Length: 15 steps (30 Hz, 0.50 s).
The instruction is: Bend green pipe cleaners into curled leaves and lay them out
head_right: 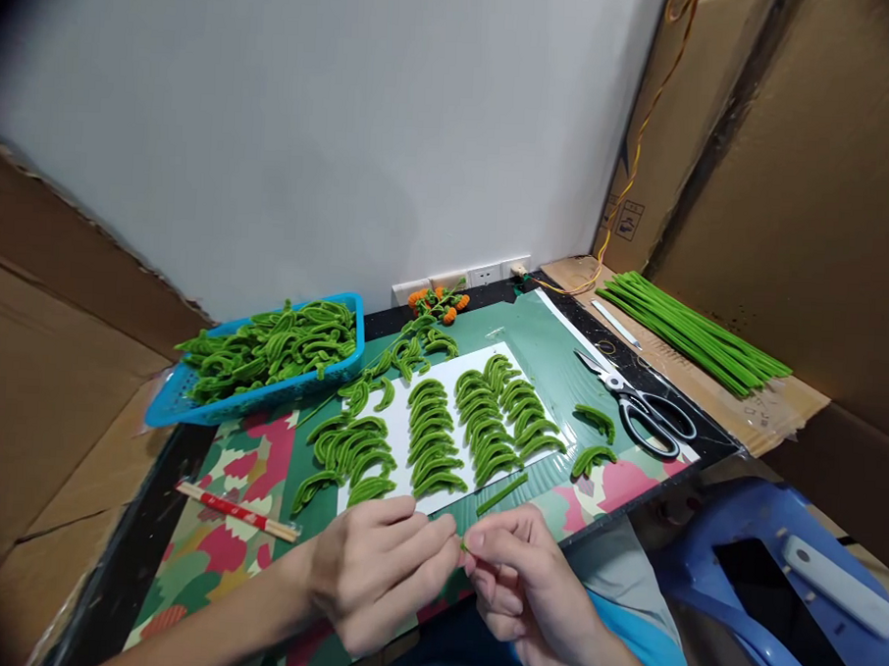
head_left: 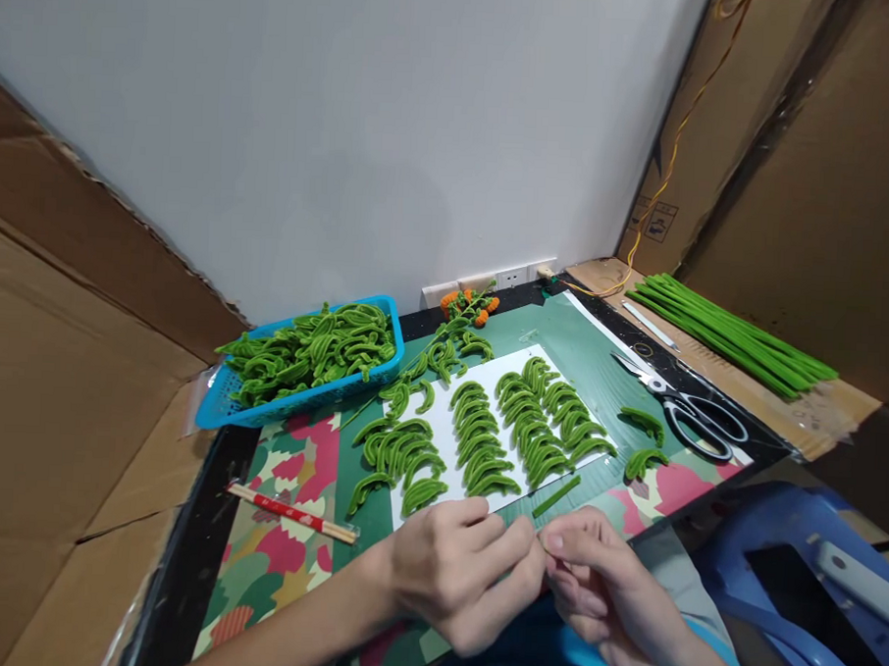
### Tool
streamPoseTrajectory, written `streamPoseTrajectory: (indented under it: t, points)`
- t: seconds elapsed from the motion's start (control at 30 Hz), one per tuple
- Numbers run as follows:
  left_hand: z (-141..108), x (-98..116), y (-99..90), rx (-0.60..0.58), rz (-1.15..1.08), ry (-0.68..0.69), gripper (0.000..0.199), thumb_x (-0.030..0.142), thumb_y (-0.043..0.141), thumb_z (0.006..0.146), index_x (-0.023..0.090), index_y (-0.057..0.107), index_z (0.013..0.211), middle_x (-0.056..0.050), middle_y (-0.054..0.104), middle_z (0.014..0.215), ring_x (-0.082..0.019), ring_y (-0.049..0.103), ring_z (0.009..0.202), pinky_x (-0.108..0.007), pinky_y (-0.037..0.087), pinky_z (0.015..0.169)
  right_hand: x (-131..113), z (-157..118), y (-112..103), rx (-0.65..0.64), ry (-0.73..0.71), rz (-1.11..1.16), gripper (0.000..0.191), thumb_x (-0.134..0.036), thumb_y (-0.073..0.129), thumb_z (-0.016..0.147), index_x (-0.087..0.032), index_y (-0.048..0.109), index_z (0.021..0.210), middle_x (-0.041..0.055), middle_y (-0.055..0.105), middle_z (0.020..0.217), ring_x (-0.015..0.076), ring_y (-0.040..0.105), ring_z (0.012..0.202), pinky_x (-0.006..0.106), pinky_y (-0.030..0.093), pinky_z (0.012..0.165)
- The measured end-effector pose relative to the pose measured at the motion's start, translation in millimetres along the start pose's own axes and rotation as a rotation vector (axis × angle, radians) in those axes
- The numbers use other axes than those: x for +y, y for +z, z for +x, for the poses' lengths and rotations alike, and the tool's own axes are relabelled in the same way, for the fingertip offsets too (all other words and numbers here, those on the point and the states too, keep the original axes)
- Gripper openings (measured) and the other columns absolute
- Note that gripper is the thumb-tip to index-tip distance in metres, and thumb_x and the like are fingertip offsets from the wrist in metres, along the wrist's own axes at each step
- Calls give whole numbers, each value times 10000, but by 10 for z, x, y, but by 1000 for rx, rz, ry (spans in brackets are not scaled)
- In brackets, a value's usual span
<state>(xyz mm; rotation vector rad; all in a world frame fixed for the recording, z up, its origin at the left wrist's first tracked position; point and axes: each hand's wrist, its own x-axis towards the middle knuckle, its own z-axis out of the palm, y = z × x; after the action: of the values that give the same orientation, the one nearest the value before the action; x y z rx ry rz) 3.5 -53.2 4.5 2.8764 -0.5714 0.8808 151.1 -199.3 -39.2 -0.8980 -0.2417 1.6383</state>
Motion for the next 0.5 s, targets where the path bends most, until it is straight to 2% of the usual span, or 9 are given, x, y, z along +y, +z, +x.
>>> streamPoseTrajectory:
  t: [0.03,0.1,0.17,0.23,0.27,0.37,0.43,0.5]
  points:
    - [0,-14,-13,4,20,5,200,137,547,1052,136,745,1023,-131,776,790,-193,576,504,-353,305,436,-20,-17,-8,-3,-34,-53,535,-626,966,721,-165,697,706,-78,446,509,19,183,414,185,119,367]
    - [14,-8,-30,28,-61,-111,177,132,550,1066,137,727,1054,-124,789,818,-198,640,574,-339,371,479,-95,-67,-16,17,-249,-284,489,-598,872,865,-162,718,708,-45,480,529,53,275,445,205,203,395]
    - [43,30,-31,64,-259,-366,144,164,557,1090,159,700,1084,-91,776,845,-181,662,639,-307,433,547,-191,-121,-13,61,-605,-621,399,-446,757,1008,-168,729,723,1,558,589,105,423,521,240,338,467]
    - [79,79,-19,59,-541,-683,150,263,572,1118,181,684,1062,-43,718,826,-143,615,636,-265,440,574,-274,-158,-12,78,-953,-930,257,-227,673,1054,-177,744,813,34,649,687,140,541,607,265,441,557]
    - [95,99,-9,46,-705,-838,196,330,578,1127,186,671,1031,-13,667,784,-122,564,602,-245,417,554,-305,-166,-19,62,-1081,-1049,201,-136,644,1048,-178,748,882,43,681,730,147,578,628,268,472,584]
    - [127,124,44,7,-1197,-1180,355,525,626,1102,205,589,953,69,503,626,-87,445,478,-199,319,446,-356,-150,-86,-6,-1298,-1313,226,1,584,1023,-163,731,1074,75,737,835,163,665,679,264,530,624]
    - [133,119,86,20,-1404,-1263,412,602,680,1053,218,553,973,97,470,569,-79,404,400,-187,263,383,-374,-124,-151,-5,-1381,-1458,226,-3,578,1026,-151,715,1129,92,755,865,177,688,700,272,537,626]
    - [131,115,117,28,-1476,-1267,428,616,713,1030,218,556,1013,102,485,563,-76,409,379,-177,265,372,-388,-107,-197,-3,-1434,-1543,212,-23,589,1026,-141,710,1154,102,767,877,188,693,705,283,533,617]
